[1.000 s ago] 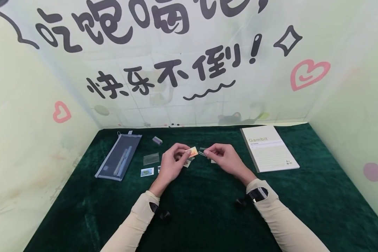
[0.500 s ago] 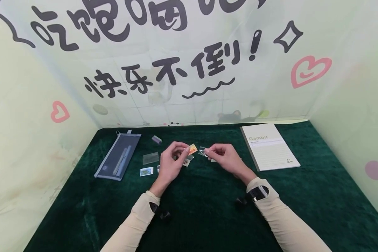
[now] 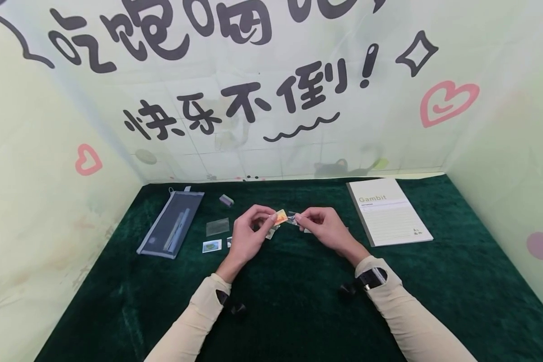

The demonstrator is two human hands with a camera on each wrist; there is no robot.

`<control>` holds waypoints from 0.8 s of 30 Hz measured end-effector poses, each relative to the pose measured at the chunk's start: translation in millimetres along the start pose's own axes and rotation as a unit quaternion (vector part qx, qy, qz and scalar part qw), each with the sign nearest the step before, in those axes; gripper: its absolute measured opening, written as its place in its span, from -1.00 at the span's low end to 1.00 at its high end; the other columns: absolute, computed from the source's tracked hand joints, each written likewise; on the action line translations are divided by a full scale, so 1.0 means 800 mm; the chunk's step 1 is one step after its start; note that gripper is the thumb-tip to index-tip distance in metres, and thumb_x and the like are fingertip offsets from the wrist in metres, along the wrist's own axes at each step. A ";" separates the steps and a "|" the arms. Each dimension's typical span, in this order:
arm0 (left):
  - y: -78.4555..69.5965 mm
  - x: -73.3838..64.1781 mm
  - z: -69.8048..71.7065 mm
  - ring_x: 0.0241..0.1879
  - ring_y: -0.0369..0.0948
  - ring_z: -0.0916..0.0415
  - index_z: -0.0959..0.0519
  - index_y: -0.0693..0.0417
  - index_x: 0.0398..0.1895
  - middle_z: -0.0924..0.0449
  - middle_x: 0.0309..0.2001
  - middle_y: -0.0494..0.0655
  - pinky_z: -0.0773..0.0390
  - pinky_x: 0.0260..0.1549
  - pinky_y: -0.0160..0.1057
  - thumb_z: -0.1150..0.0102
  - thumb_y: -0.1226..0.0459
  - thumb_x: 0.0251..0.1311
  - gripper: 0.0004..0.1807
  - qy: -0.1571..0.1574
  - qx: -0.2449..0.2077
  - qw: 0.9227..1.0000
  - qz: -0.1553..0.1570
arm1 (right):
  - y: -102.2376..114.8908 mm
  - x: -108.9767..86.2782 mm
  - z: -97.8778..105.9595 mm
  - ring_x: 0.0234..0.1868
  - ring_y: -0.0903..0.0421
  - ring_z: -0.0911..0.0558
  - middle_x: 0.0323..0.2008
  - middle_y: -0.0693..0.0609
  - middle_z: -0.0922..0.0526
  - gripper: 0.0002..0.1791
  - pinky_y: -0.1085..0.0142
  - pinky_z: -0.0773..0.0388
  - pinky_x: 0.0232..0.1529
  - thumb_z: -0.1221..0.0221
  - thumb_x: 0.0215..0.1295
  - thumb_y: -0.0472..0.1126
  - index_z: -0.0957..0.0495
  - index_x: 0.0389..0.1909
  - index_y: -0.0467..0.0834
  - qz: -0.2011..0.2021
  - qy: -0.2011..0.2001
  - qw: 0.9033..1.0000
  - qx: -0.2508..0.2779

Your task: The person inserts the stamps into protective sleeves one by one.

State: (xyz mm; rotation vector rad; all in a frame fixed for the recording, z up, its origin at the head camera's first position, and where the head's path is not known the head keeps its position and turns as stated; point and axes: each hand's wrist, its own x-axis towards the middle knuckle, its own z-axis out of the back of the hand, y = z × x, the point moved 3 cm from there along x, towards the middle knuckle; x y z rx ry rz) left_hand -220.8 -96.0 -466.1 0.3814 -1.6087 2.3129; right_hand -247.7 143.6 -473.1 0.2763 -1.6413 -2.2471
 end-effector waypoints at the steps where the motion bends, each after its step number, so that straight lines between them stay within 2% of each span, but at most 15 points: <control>1: 0.000 0.000 0.000 -0.23 -0.27 -0.63 -0.70 -0.14 0.05 -0.82 -0.09 -0.20 -0.59 -0.18 -0.36 -0.31 0.05 0.53 -0.81 -0.002 0.003 1.000 0.000 | 0.000 0.000 0.000 -0.19 -0.05 -0.64 -0.17 -0.13 -0.75 -0.65 0.26 -0.59 -0.14 -0.22 0.62 0.12 -0.76 -0.06 -0.07 0.000 0.000 1.000 -0.001; 5: 0.001 0.000 0.002 -0.24 -0.27 -0.61 -0.70 -0.17 0.04 -0.81 -0.10 -0.23 -0.58 -0.19 -0.35 -0.30 0.03 0.53 -0.81 -0.009 0.010 1.000 0.006 | 0.000 -0.001 0.001 -0.20 -0.05 -0.64 -0.19 -0.10 -0.74 -0.66 0.26 -0.59 -0.15 -0.22 0.62 0.12 -0.76 -0.06 -0.07 0.003 0.000 1.000 0.000; 11: 0.001 -0.001 0.000 -0.25 -0.27 -0.61 -0.69 -0.17 0.05 -0.84 -0.09 -0.22 -0.60 -0.18 -0.32 -0.30 0.03 0.53 -0.81 0.001 0.003 1.000 0.005 | 0.000 -0.001 0.001 -0.20 -0.04 -0.64 -0.21 -0.09 -0.74 -0.66 0.26 -0.59 -0.15 -0.20 0.63 0.11 -0.76 -0.07 -0.06 0.010 0.002 1.000 0.002; 24: 0.004 -0.001 0.001 -0.27 -0.26 -0.60 -0.70 -0.17 0.04 -0.81 -0.15 -0.21 -0.56 -0.23 -0.34 -0.32 0.04 0.52 -0.81 0.000 -0.004 1.000 0.000 | 0.004 -0.002 0.001 -0.22 -0.02 -0.63 -0.20 -0.10 -0.74 -0.64 0.28 -0.59 -0.17 -0.20 0.63 0.11 -0.75 -0.06 -0.10 0.002 0.001 1.000 0.009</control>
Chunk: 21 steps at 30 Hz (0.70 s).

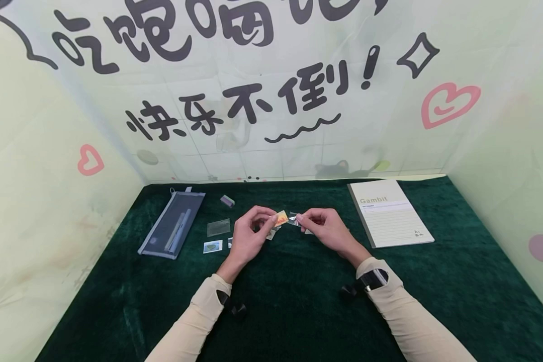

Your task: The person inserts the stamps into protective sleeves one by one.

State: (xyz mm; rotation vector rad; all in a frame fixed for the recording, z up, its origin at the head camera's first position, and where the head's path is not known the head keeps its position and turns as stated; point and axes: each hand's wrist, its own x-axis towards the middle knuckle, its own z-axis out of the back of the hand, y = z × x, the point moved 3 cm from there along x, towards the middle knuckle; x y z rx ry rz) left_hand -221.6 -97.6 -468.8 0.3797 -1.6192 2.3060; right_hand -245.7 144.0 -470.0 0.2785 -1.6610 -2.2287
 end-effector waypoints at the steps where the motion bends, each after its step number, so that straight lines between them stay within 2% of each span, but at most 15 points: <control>1: 0.000 0.000 0.000 -0.28 -0.26 -0.60 -0.70 -0.16 0.04 -0.81 -0.15 -0.21 -0.56 -0.24 -0.34 -0.32 0.04 0.52 -0.81 0.002 -0.001 1.000 -0.001 | 0.001 0.000 0.000 -0.23 -0.02 -0.63 -0.20 -0.10 -0.74 -0.64 0.28 -0.59 -0.18 -0.20 0.63 0.10 -0.75 -0.06 -0.11 0.001 0.001 1.000 0.002; 13: 0.003 0.000 -0.002 -0.29 -0.25 -0.58 -0.69 -0.20 0.03 -0.80 -0.17 -0.26 -0.55 -0.24 -0.34 -0.31 0.02 0.52 -0.82 0.012 0.002 1.000 0.001 | -0.001 -0.001 0.000 -0.21 -0.05 -0.65 -0.21 -0.12 -0.79 -0.70 0.27 -0.59 -0.15 -0.25 0.61 0.07 -0.81 -0.05 -0.05 0.014 0.004 1.000 -0.008; 21: 0.002 -0.001 -0.002 -0.28 -0.25 -0.58 -0.68 -0.21 0.04 -0.82 -0.13 -0.29 -0.56 -0.24 -0.35 -0.27 0.00 0.55 -0.81 0.020 -0.005 1.000 0.001 | -0.002 -0.001 0.000 -0.15 -0.08 -0.68 -0.19 -0.12 -0.81 -0.69 0.27 -0.65 -0.06 -0.27 0.59 0.08 -0.81 -0.03 -0.06 0.009 -0.002 1.000 -0.003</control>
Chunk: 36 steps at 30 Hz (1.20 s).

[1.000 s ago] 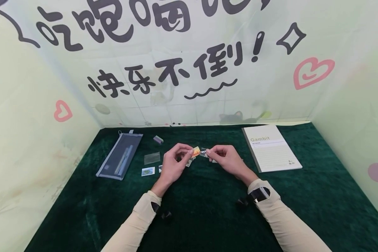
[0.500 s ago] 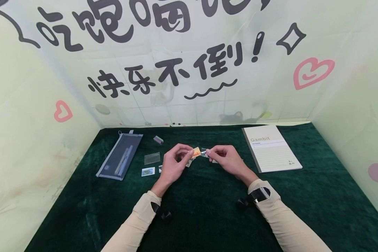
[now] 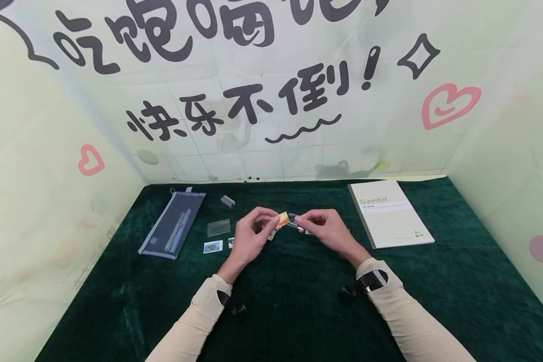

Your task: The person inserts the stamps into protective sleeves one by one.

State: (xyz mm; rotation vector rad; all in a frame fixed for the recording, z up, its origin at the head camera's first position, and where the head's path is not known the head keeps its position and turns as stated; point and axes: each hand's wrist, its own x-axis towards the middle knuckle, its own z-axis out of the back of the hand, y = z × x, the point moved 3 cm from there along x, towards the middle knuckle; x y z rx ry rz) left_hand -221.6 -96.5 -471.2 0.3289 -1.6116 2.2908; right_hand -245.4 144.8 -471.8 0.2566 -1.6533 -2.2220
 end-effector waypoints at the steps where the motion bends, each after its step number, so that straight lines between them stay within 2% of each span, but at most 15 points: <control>1: 0.000 0.000 0.000 -0.27 -0.25 -0.58 -0.68 -0.20 0.04 -0.82 -0.13 -0.28 -0.57 -0.24 -0.35 -0.27 0.00 0.55 -0.81 0.000 -0.002 1.000 -0.001 | 0.000 0.000 0.000 -0.15 -0.08 -0.68 -0.18 -0.12 -0.81 -0.69 0.27 -0.65 -0.06 -0.27 0.59 0.08 -0.81 -0.02 -0.06 0.000 0.000 1.000 0.002; 8: -0.002 -0.001 0.000 -0.27 -0.23 -0.58 -0.69 -0.15 0.06 -0.82 -0.11 -0.18 -0.56 -0.22 -0.35 -0.30 0.04 0.54 -0.81 -0.003 -0.018 1.000 0.001 | -0.001 -0.001 -0.002 -0.19 -0.05 -0.66 -0.20 -0.11 -0.80 -0.71 0.28 -0.63 -0.12 -0.29 0.58 0.07 -0.80 -0.02 -0.04 0.002 0.002 1.000 0.002; 20: 0.001 -0.001 -0.001 -0.30 -0.25 -0.61 -0.68 -0.18 0.04 -0.82 -0.14 -0.25 -0.59 -0.24 -0.35 -0.32 0.03 0.52 -0.82 -0.007 -0.010 1.000 0.001 | 0.000 -0.002 -0.002 -0.18 -0.06 -0.66 -0.14 -0.09 -0.81 -0.73 0.27 -0.63 -0.13 -0.32 0.55 0.06 -0.81 -0.02 -0.03 0.004 -0.006 1.000 -0.002; 36: -0.001 -0.003 -0.006 -0.21 -0.26 -0.67 -0.69 -0.22 0.06 -0.84 -0.12 -0.26 -0.67 -0.13 -0.30 -0.31 0.00 0.52 -0.80 0.037 -0.019 0.999 0.011 | 0.002 -0.001 -0.004 -0.24 -0.06 -0.66 -0.21 -0.11 -0.81 -0.74 0.29 -0.60 -0.21 -0.31 0.56 0.05 -0.80 -0.02 -0.03 0.012 -0.015 1.000 -0.009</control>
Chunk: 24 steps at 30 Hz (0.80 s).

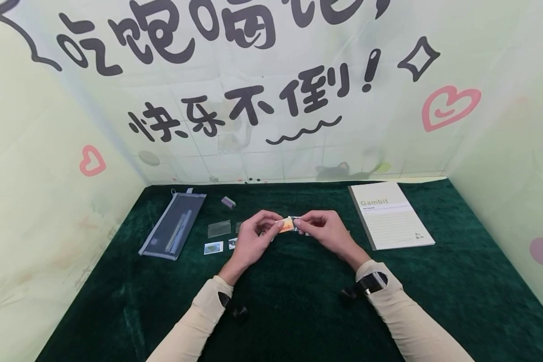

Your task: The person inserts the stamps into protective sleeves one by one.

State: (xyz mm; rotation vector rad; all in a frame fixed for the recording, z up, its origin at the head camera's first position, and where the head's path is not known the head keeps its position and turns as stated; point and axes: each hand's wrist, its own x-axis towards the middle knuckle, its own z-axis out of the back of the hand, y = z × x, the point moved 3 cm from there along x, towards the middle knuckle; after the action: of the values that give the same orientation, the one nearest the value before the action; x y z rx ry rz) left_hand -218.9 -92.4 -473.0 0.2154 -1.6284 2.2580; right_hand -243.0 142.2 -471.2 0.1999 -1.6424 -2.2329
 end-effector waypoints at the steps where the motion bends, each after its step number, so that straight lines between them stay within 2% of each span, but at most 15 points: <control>1: 0.000 0.000 0.000 -0.21 -0.26 -0.67 -0.69 -0.23 0.06 -0.84 -0.12 -0.27 -0.67 -0.12 -0.29 -0.30 0.00 0.53 -0.80 0.002 0.001 1.000 0.001 | 0.001 0.000 0.000 -0.25 -0.06 -0.65 -0.21 -0.11 -0.81 -0.74 0.29 -0.59 -0.22 -0.31 0.56 0.05 -0.80 -0.02 -0.03 0.000 0.000 1.000 0.000; 7: 0.000 0.000 -0.001 -0.17 -0.27 -0.69 -0.69 -0.23 0.10 -0.84 -0.11 -0.26 -0.68 -0.09 -0.27 -0.28 -0.02 0.54 -0.77 0.014 0.004 1.000 0.007 | 0.000 0.000 -0.002 -0.26 -0.07 -0.64 -0.22 -0.09 -0.80 -0.75 0.29 -0.56 -0.24 -0.29 0.58 0.05 -0.80 -0.04 -0.01 0.002 0.006 1.000 -0.003; 11: 0.001 0.000 -0.001 -0.18 -0.27 -0.69 -0.67 -0.21 0.14 -0.83 -0.08 -0.23 -0.69 -0.10 -0.29 -0.25 -0.02 0.56 -0.75 0.012 0.008 1.000 0.014 | -0.001 0.001 -0.002 -0.22 -0.12 -0.67 -0.22 -0.11 -0.80 -0.72 0.29 -0.61 -0.19 -0.29 0.57 0.08 -0.79 -0.04 -0.03 -0.001 -0.002 1.000 -0.006; 15: 0.003 -0.001 -0.001 -0.22 -0.28 -0.67 -0.71 -0.18 0.06 -0.82 -0.12 -0.23 -0.67 -0.16 -0.32 -0.22 -0.06 0.58 -0.74 0.009 0.020 0.999 0.029 | 0.000 0.000 0.000 -0.21 -0.12 -0.67 -0.21 -0.12 -0.81 -0.70 0.28 -0.64 -0.16 -0.29 0.56 0.12 -0.79 -0.04 -0.02 -0.009 -0.014 1.000 -0.006; 24: 0.004 -0.001 -0.002 -0.23 -0.28 -0.68 -0.71 -0.18 -0.02 -0.82 -0.19 -0.30 -0.67 -0.19 -0.30 -0.21 -0.07 0.57 -0.75 0.032 0.021 0.999 0.030 | 0.001 0.000 -0.004 -0.20 -0.06 -0.69 -0.18 -0.12 -0.79 -0.75 0.26 -0.60 -0.16 -0.28 0.59 0.03 -0.78 -0.01 -0.05 0.005 0.017 1.000 0.002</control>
State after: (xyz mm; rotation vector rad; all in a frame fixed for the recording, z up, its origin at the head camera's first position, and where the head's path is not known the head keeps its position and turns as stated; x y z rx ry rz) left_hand -219.3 -91.9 -476.9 0.1051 -1.5763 2.3202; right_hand -241.3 139.0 -471.2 0.2294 -1.6276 -2.2063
